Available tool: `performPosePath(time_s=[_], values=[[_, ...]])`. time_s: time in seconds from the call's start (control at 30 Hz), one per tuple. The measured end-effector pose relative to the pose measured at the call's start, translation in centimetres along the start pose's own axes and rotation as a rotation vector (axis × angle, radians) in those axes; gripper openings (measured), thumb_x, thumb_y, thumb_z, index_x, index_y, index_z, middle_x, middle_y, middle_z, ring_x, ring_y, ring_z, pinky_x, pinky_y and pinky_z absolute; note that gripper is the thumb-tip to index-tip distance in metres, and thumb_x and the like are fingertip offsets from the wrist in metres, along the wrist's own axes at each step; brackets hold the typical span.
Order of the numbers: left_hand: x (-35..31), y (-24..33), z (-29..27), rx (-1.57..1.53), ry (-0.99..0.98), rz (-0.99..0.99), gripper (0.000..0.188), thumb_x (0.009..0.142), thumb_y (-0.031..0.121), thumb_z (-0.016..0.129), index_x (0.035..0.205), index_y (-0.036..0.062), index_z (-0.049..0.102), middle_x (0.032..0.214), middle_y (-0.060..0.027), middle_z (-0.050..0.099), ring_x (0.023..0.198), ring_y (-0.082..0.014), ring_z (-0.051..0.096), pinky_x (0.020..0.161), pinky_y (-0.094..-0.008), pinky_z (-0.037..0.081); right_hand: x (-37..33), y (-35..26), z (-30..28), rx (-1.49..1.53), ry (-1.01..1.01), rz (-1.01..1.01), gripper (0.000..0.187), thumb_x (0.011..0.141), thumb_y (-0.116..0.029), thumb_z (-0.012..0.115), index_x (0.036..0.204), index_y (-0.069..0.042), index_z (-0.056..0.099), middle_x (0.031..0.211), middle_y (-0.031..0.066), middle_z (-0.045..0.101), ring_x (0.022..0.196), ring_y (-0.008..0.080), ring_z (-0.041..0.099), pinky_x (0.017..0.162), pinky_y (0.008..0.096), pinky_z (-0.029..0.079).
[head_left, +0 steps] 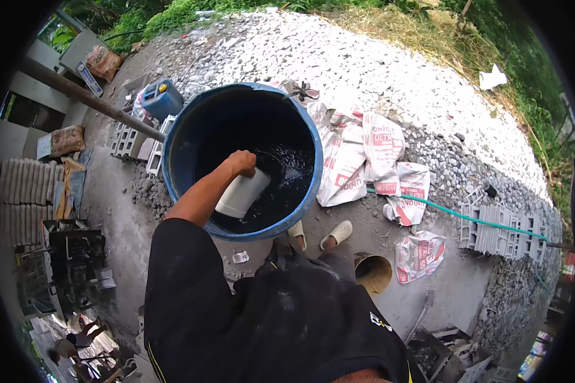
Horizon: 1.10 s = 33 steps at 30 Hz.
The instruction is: The person uses a shovel to move a pile of dry cement mix toward a cement mixer. They then scoop water from a large blue barrel using a white plastic container and pour it into the rotating mixer multiple times to combine with the dry mix.
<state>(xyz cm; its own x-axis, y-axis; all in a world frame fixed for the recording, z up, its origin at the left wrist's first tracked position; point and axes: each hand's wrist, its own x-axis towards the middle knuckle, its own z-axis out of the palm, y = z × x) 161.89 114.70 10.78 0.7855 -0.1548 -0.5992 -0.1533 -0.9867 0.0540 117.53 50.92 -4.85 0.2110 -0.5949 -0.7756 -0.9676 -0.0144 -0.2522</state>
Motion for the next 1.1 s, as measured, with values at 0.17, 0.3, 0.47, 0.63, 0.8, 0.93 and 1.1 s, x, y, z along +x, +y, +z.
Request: performPosePath(time_s=[0.17, 0.3, 0.47, 0.63, 0.8, 0.93, 1.1], values=[[5.3, -0.4, 1.2, -0.024, 0.105, 0.025, 0.027, 0.066, 0.022, 0.064, 0.081, -0.0004, 0.07, 0.087, -0.0226, 0.067, 0.086, -0.0364, 0.067, 0.077, -0.0424, 0.054, -7.1, 2.3, 3.1, -0.023, -0.223, 0.118, 0.065, 0.078, -0.024, 0.073, 0.129, 0.001, 0.043, 0.109, 0.0176, 0.058, 0.091, 0.0244, 0.06, 0.075, 0.034, 0.049], [7.2, -1.0, 4.8, -0.108, 0.285, -0.06, 0.024, 0.066, 0.022, 0.064, 0.073, -0.0009, 0.068, 0.082, -0.0232, 0.067, 0.082, -0.0377, 0.066, 0.075, -0.0438, 0.054, -5.3, -4.9, 5.4, -0.121, -0.361, -0.086, 0.06, 0.08, -0.024, 0.071, 0.129, -0.001, 0.043, 0.105, 0.0138, 0.058, 0.088, 0.0216, 0.06, 0.071, 0.0321, 0.049], [8.3, 1.9, 4.8, -0.212, 0.463, -0.106, 0.024, 0.071, 0.021, 0.066, 0.08, -0.0013, 0.065, 0.087, -0.0266, 0.064, 0.085, -0.0414, 0.064, 0.076, -0.0461, 0.053, 0.9, -17.4, 7.1, -0.205, -0.345, -0.384, 0.055, 0.084, -0.025, 0.068, 0.129, -0.003, 0.044, 0.1, 0.0091, 0.059, 0.084, 0.0182, 0.06, 0.065, 0.0297, 0.048], [2.4, 3.3, 4.2, -0.43, 0.691, -0.212, 0.019, 0.076, 0.016, 0.067, 0.078, -0.001, 0.059, 0.084, -0.0195, 0.059, 0.08, -0.0395, 0.06, 0.071, -0.0445, 0.05, 7.5, -37.8, 2.8, 0.104, -0.249, -0.719, 0.052, 0.089, -0.029, 0.062, 0.13, -0.004, 0.043, 0.104, 0.0072, 0.057, 0.08, 0.0146, 0.059, 0.06, 0.0254, 0.047], [-4.8, 5.8, 0.7, -0.463, 0.93, -0.36, 0.026, 0.075, 0.016, 0.072, 0.071, -0.0007, 0.052, 0.073, -0.0144, 0.05, 0.067, -0.0348, 0.055, 0.061, -0.0435, 0.044, 15.4, -47.7, -1.2, 0.0, -0.275, -0.791, 0.053, 0.087, -0.027, 0.062, 0.132, -0.006, 0.043, 0.103, 0.0102, 0.058, 0.074, 0.0153, 0.061, 0.055, 0.0249, 0.046], [-11.4, 9.4, -3.7, -0.577, 1.115, -0.464, 0.03, 0.075, 0.013, 0.074, 0.068, -0.0024, 0.049, 0.067, -0.0115, 0.045, 0.06, -0.0252, 0.048, 0.057, -0.0355, 0.04, 16.5, -51.1, 0.7, -0.181, -0.331, -0.922, 0.044, 0.086, -0.029, 0.065, 0.12, -0.003, 0.052, 0.092, 0.0077, 0.06, 0.068, 0.0128, 0.06, 0.055, 0.0239, 0.046], [-23.7, 15.7, -7.6, -0.57, 1.348, -0.587, 0.027, 0.074, 0.012, 0.074, 0.069, -0.0028, 0.053, 0.066, -0.0104, 0.047, 0.057, -0.022, 0.048, 0.053, -0.0341, 0.039, 0.6, -52.4, 8.1, -0.739, -1.116, -0.836, 0.037, 0.088, -0.035, 0.064, 0.105, -0.002, 0.065, 0.091, 0.0079, 0.066, 0.077, 0.0141, 0.064, 0.067, 0.026, 0.049]])
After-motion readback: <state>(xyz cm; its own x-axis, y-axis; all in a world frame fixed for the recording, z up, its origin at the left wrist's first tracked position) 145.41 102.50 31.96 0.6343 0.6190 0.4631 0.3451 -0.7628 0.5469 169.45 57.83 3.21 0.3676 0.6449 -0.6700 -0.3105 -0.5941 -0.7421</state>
